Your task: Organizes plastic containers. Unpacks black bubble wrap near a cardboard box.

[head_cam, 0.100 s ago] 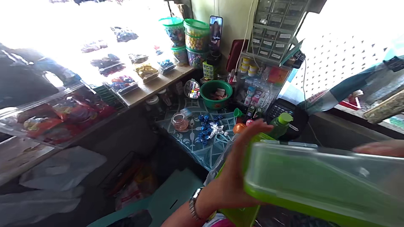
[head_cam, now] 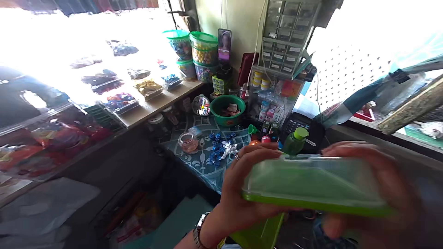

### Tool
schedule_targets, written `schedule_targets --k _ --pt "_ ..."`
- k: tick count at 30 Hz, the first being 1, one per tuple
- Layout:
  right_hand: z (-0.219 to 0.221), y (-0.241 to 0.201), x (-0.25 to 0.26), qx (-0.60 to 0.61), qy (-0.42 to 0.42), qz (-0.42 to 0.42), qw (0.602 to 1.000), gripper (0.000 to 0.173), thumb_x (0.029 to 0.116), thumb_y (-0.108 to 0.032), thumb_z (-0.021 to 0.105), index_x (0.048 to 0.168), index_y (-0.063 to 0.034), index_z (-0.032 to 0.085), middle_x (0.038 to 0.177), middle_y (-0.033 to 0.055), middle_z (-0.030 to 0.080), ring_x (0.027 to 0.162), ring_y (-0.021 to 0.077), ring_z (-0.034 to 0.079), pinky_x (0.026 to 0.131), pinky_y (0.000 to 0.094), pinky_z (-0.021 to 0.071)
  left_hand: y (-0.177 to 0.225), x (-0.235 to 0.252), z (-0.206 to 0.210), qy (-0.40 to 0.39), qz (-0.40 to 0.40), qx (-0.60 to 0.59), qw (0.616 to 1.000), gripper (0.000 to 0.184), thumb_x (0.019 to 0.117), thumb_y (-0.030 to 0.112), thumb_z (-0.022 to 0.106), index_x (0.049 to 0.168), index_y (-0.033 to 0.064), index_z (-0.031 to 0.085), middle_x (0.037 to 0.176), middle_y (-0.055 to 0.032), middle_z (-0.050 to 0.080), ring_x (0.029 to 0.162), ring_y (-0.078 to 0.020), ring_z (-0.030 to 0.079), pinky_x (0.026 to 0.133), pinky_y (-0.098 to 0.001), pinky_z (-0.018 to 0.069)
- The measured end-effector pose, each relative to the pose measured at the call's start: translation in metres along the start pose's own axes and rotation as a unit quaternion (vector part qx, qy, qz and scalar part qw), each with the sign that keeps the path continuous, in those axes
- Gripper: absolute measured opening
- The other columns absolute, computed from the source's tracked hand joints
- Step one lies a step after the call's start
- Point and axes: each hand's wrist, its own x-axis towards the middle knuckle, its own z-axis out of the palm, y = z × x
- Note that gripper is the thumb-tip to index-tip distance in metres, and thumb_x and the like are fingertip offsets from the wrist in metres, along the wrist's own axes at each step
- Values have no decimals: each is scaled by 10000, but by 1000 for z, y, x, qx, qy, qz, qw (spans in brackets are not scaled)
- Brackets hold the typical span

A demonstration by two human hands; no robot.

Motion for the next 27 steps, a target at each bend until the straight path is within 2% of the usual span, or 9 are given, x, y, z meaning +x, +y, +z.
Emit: schedule_targets --k 4,9,15,18,20,21,23,25,27 --pt "15 5 1 70 12 -9 997 611 812 -510 829 1294 -219 593 1194 -71 650 1121 57 630 957 229 546 -8 -2 -2 1 38 26 999 627 792 339 883 1325 184 590 1261 25 641 1221 -93 583 1059 -263 488" --pt "17 4 -3 35 21 -37 998 621 809 -541 822 1289 -217 599 1167 -66 654 1096 54 640 935 220 556 -13 -5 -4 -12 52 10 999 605 827 359 853 1343 211 574 1262 43 613 1228 -83 567 1061 -255 484" --pt "11 12 -6 -27 23 -74 997 644 802 -566 822 1300 -224 600 1172 -56 680 1097 81 647 983 277 524 -21 -4 -4 -29 57 7 998 612 831 372 848 1346 199 567 1289 35 608 1257 -85 550 1082 -258 464" --pt "10 16 -7 -76 24 -95 992 629 821 -561 808 1291 -201 595 1161 -34 686 1096 86 646 986 274 512 -13 -3 -10 -44 33 127 990 600 852 418 818 1355 198 577 1388 -27 542 1346 -107 483 1134 -289 427" --pt "10 13 -5 -124 12 -119 985 559 882 -543 755 1264 -179 570 1165 -22 677 1117 77 635 1018 264 475 0 -2 -11 -71 27 243 967 642 869 493 773 1423 258 548 1469 -63 511 1419 -179 427 1182 -392 365" --pt "11 11 -5 -137 6 -133 982 505 918 -510 725 1250 -163 568 1162 -8 677 1120 84 633 1018 259 468 4 -1 -10 -94 37 289 952 691 880 570 726 1455 245 524 1467 -82 530 1427 -223 428 1188 -456 337" --pt "13 7 -4 -141 -11 -150 979 464 939 -471 707 1241 -151 561 1164 7 672 1123 94 628 1022 249 458 5 0 -3 -110 80 338 931 713 897 626 660 1423 158 555 1329 -99 643 1334 -248 532 1146 -452 382" --pt "15 5 -4 -124 -24 -146 981 593 869 -542 768 1264 -149 564 1172 11 667 1130 101 627 1020 250 472 -5 0 1 -79 132 348 925 536 901 518 687 1255 122 613 1112 -63 701 1129 -189 621 1033 -328 444" --pt "16 5 -5 -94 -45 -118 988 728 846 -638 737 1334 -129 557 1221 28 657 1178 105 610 1032 251 481 -14 -1 0 -55 150 340 927 462 898 468 709 1186 117 627 1041 -51 701 1022 -150 632 958 -264 460"
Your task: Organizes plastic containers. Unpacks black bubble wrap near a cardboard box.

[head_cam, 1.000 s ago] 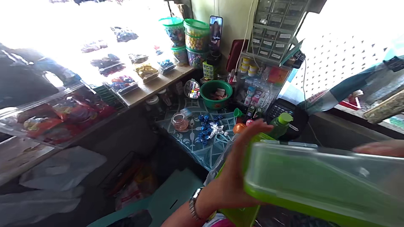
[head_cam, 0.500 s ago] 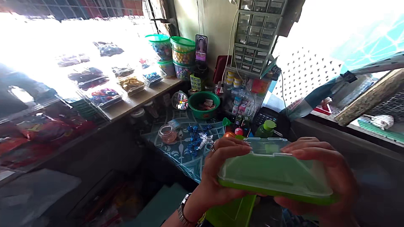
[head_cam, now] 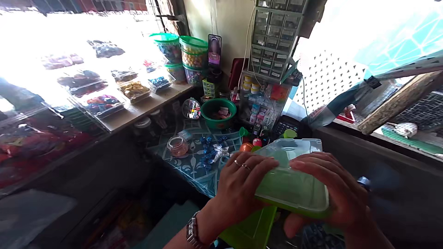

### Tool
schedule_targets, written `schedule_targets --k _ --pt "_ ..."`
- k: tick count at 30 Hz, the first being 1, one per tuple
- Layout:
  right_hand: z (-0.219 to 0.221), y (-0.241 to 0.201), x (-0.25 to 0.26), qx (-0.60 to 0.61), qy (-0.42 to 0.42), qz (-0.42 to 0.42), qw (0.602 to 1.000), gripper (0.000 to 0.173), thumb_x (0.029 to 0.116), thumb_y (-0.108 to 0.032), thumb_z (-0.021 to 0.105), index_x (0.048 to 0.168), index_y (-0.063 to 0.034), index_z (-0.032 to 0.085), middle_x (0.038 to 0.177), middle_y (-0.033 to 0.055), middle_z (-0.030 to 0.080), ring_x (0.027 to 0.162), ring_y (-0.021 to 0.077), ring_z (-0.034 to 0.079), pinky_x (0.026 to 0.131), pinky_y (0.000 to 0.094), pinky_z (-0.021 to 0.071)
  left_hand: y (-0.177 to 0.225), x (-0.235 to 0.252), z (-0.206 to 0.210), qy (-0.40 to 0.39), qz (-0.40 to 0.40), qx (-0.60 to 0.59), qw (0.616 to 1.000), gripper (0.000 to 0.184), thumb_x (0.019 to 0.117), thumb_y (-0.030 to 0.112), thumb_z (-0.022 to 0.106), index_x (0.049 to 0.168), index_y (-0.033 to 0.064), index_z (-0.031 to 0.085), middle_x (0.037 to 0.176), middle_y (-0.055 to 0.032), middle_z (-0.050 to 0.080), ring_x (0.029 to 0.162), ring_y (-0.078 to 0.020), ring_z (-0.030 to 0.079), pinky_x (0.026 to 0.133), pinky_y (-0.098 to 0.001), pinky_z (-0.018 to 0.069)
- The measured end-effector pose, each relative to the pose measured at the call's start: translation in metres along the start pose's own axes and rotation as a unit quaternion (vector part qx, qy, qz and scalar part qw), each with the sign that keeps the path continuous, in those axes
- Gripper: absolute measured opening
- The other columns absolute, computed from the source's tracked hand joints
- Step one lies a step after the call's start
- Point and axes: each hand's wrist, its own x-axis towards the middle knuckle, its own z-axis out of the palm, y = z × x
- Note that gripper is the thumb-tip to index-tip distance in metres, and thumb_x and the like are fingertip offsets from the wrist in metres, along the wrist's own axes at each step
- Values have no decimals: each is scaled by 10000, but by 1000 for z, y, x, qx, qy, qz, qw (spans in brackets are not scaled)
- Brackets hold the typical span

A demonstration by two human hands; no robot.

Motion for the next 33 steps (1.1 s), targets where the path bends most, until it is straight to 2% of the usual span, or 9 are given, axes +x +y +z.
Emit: schedule_targets --k 2,5,17,22,24,26,29,31,33 --pt "-1 1 -3 26 -8 36 999 830 822 -734 685 1364 -126 528 1259 23 618 1228 84 566 1043 232 473 -4 -4 3 12 -7 -7 1000 440 902 462 708 1175 126 632 1035 -41 703 995 -133 631 926 -242 470" --pt "-2 3 -5 2 19 35 999 767 801 -772 670 1225 -146 541 1146 1 575 1140 68 563 981 207 470 -5 -7 6 16 -8 -21 1000 423 908 443 708 1176 125 634 1025 -43 700 985 -138 630 906 -246 477" --pt "5 -2 -6 -70 70 -38 994 628 876 -643 689 1144 -86 578 969 35 540 932 108 579 871 222 500 -11 -19 18 34 8 -65 997 379 921 380 712 1160 97 636 1013 -45 688 992 -133 632 944 -231 484" --pt "13 -3 -3 -129 12 -57 990 628 893 -653 668 1129 -77 582 973 74 582 937 177 593 873 241 491 16 -10 8 -64 -51 -28 996 557 963 409 641 1425 146 478 1345 -79 628 1325 -213 532 1162 -409 350" --pt "19 -7 -4 -109 -22 -55 992 613 899 -665 645 1088 -85 585 995 83 594 975 193 601 909 251 495 22 -13 9 -55 -54 -82 994 621 935 430 698 1439 156 460 1320 -71 602 1280 -161 543 1127 -327 396" --pt "13 -9 -4 -64 -78 -4 995 691 887 -726 593 1187 -103 589 1105 73 635 1121 177 599 1023 277 460 18 -20 13 -9 -65 -140 988 665 854 321 809 1410 127 501 1246 -59 607 1191 -99 563 1069 -221 428" --pt "1 -9 -12 -30 -136 54 989 779 886 -714 601 1396 -133 509 1339 66 610 1335 170 524 1192 361 340 8 -30 11 4 -62 -175 983 684 841 263 834 1412 117 486 1278 -38 619 1213 -83 572 1077 -220 444" --pt "-8 -4 -22 -74 -140 91 983 804 901 -701 596 1462 -139 467 1445 94 564 1382 212 502 1187 425 354 3 -37 8 11 -77 -209 975 724 829 255 851 1434 165 465 1312 -2 626 1238 -90 586 1084 -253 474" --pt "-17 5 -30 -130 -138 103 976 787 920 -717 543 1443 -129 513 1402 121 601 1343 257 538 1155 462 381 -2 -43 6 35 -74 -233 969 712 810 256 871 1409 193 491 1300 10 627 1225 -110 594 1069 -279 492"
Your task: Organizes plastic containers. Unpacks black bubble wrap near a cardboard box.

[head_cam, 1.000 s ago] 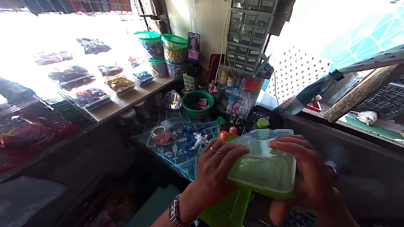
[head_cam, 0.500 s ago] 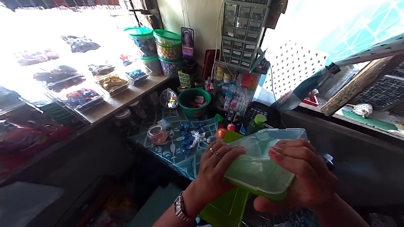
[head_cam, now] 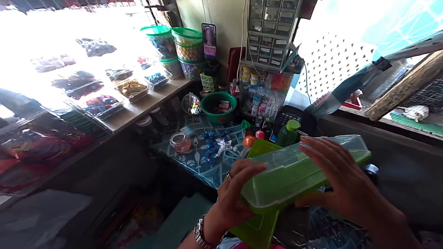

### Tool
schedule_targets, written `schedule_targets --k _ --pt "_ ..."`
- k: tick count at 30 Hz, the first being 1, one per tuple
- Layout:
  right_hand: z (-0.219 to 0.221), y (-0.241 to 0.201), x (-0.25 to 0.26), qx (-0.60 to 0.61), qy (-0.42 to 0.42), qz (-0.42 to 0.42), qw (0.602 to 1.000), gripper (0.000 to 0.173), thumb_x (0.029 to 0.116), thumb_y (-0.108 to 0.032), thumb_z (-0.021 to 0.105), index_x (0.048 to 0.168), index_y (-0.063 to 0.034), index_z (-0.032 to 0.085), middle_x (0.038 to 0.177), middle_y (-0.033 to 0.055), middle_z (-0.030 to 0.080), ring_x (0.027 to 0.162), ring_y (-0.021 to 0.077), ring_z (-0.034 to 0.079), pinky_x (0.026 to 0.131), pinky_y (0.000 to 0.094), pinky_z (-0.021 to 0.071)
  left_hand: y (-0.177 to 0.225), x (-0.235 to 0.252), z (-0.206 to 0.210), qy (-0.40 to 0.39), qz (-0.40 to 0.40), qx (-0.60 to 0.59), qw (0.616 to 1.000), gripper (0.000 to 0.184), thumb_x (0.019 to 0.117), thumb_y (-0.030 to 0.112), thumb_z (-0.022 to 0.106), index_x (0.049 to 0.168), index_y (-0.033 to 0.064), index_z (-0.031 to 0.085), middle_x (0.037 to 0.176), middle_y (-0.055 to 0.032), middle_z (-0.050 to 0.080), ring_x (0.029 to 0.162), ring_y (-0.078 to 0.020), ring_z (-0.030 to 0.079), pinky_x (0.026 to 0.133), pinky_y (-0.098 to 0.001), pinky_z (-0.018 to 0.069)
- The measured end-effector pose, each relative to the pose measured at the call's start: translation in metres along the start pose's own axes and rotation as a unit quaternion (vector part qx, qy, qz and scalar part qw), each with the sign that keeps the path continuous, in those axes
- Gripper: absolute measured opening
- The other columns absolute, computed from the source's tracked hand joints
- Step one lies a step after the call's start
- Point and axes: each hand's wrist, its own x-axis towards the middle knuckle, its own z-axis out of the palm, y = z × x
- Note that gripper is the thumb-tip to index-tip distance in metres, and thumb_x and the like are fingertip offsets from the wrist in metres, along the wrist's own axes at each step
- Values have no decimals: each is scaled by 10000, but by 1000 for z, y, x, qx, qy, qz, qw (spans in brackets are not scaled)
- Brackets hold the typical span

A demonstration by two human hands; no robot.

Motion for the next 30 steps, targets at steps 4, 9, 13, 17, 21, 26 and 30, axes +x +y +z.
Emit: schedule_targets --k 4,9,13,17,21,26,30 --pt "3 9 -11 -32 44 -20 998 626 969 -673 504 1317 -165 613 1151 68 678 1120 217 605 1027 351 418 -7 -4 0 -6 39 -20 999 599 865 263 817 1362 164 497 1287 -13 617 1217 -135 600 1062 -303 496" --pt "4 8 -16 -31 54 -28 998 562 986 -612 537 1307 -159 624 1132 69 675 1088 223 594 994 324 423 -8 -5 1 -36 30 -14 999 680 859 319 811 1421 189 453 1334 -11 573 1296 -150 531 1113 -311 437" --pt "5 7 -16 -40 57 -30 997 545 993 -591 541 1310 -156 625 1145 72 677 1095 230 592 999 337 415 -2 -6 0 -53 -23 -15 998 843 810 480 842 1491 244 404 1395 4 572 1367 -160 490 1161 -346 397" --pt "7 5 -14 -47 56 -46 996 524 1014 -569 516 1327 -159 606 1148 80 670 1093 246 591 989 343 421 -6 -8 0 -33 -8 -28 999 718 817 475 837 1383 192 499 1313 -9 611 1309 -165 543 1122 -346 445" --pt "5 2 -9 -62 52 -43 996 542 1012 -565 523 1358 -156 606 1204 69 689 1153 221 604 1035 350 404 -7 -9 -5 3 14 -5 1000 639 843 497 804 1347 202 547 1285 35 638 1254 -127 577 1080 -310 469" --pt "-23 26 -21 -125 34 43 991 737 935 -729 482 1324 -131 666 1301 122 678 1289 301 572 1097 505 382 -9 -11 -38 29 27 -9 999 627 841 580 763 1343 251 583 1244 103 668 1201 -106 617 1034 -297 511" --pt "-27 42 -36 12 82 54 995 646 843 -702 677 1226 -182 658 1169 8 669 1254 130 558 1104 319 409 -11 -20 -57 53 18 -1 998 626 849 639 710 1346 278 590 1207 131 677 1170 -89 627 1022 -284 509"
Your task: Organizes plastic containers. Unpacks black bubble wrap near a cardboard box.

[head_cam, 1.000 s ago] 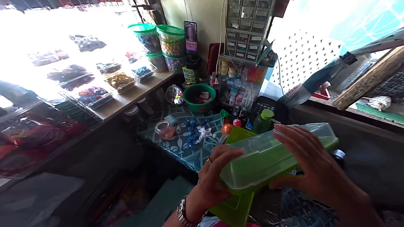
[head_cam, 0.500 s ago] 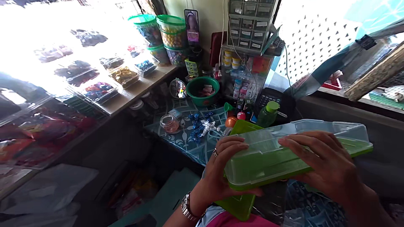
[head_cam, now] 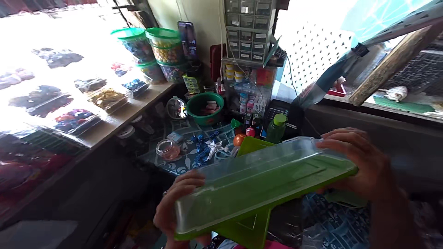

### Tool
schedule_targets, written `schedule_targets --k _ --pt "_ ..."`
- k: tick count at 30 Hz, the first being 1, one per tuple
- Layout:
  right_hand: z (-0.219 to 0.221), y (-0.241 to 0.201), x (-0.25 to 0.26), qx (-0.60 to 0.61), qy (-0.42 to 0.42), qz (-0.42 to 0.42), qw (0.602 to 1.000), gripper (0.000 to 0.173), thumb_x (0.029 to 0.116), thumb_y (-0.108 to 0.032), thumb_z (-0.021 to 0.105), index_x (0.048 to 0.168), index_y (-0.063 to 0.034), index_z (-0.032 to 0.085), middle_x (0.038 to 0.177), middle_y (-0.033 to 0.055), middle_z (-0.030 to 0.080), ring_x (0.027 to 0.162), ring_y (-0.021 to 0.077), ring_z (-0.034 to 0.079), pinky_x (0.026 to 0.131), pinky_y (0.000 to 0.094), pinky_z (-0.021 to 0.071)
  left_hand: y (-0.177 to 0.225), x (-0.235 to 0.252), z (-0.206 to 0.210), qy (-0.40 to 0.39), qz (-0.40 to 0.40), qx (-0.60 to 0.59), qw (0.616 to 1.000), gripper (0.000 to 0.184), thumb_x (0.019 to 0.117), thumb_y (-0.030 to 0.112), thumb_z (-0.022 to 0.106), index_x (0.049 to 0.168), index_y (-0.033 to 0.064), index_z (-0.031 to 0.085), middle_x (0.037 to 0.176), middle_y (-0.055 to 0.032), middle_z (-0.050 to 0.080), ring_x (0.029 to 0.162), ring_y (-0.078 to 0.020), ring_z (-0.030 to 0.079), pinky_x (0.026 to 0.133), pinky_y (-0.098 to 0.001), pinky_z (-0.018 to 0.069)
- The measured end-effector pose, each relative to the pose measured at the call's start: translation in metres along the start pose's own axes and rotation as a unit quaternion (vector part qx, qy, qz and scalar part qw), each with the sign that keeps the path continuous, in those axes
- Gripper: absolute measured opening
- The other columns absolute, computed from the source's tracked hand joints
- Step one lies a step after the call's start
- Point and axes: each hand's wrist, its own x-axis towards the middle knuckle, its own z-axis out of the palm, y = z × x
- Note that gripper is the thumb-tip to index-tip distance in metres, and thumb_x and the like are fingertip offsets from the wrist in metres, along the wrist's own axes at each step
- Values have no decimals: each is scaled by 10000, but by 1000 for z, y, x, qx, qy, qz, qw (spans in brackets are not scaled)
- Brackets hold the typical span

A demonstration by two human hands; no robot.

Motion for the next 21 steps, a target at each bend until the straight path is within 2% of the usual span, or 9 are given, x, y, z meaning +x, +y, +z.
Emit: schedule_targets --k 4,8,10,11,14,16,18,19,21 --pt "11 -6 -4 77 37 -31 996 565 879 -624 702 1198 -161 648 1093 -29 628 1156 60 568 987 194 475 -1 -6 -15 -22 -40 11 999 678 835 646 715 1406 321 547 1309 126 639 1270 -128 577 1085 -325 474" --pt "12 -18 3 9 55 -67 996 519 923 -590 669 1181 -139 652 1064 5 622 1115 87 574 963 185 465 32 10 -28 -109 -24 239 965 670 882 584 683 1477 379 453 1527 161 439 1500 -140 306 1246 -407 234" --pt "16 -34 15 -12 55 -108 993 483 950 -539 662 1197 -124 652 1059 38 643 1108 143 594 970 225 479 57 25 -7 -166 -13 331 929 772 870 631 695 1528 397 366 1579 132 400 1524 -173 266 1256 -465 169" --pt "21 -43 23 -5 61 -131 989 455 956 -498 672 1204 -117 660 1063 50 653 1111 168 602 988 253 485 64 29 8 -185 -9 365 912 765 905 609 675 1547 363 338 1575 63 423 1499 -203 328 1235 -475 219" --pt "29 -60 48 69 68 -110 989 562 915 -532 713 1320 -159 601 1268 9 633 1312 156 524 1130 315 411 48 31 26 -119 36 424 897 468 959 373 683 1360 150 590 1208 -127 690 1110 -249 648 949 -388 483" --pt "22 -48 52 115 39 -19 992 816 901 -609 680 1514 -132 431 1505 37 510 1438 154 414 1187 369 359 38 31 5 -46 -38 391 919 584 907 363 772 1345 22 593 1213 -165 684 1135 -157 647 989 -301 506" --pt "25 -25 34 118 1 118 986 801 969 -520 638 1559 -52 366 1490 116 523 1352 164 530 1094 367 493 39 31 -18 59 -150 339 927 731 878 322 802 1327 -171 503 1225 -188 659 1128 -29 627 992 -210 508" --pt "35 -17 20 131 -30 195 972 672 1001 -422 625 1507 -19 445 1373 143 609 1215 177 631 995 374 559 40 33 -25 110 -217 300 922 706 900 307 771 1319 -172 465 1201 -106 654 1081 24 626 948 -174 529" --pt "63 -13 -3 223 -107 285 926 569 1025 -383 598 1423 19 535 1213 147 698 1044 192 715 886 370 610 43 35 -30 177 -348 213 896 494 953 342 691 1260 -4 516 1017 102 683 893 66 672 783 -157 598"
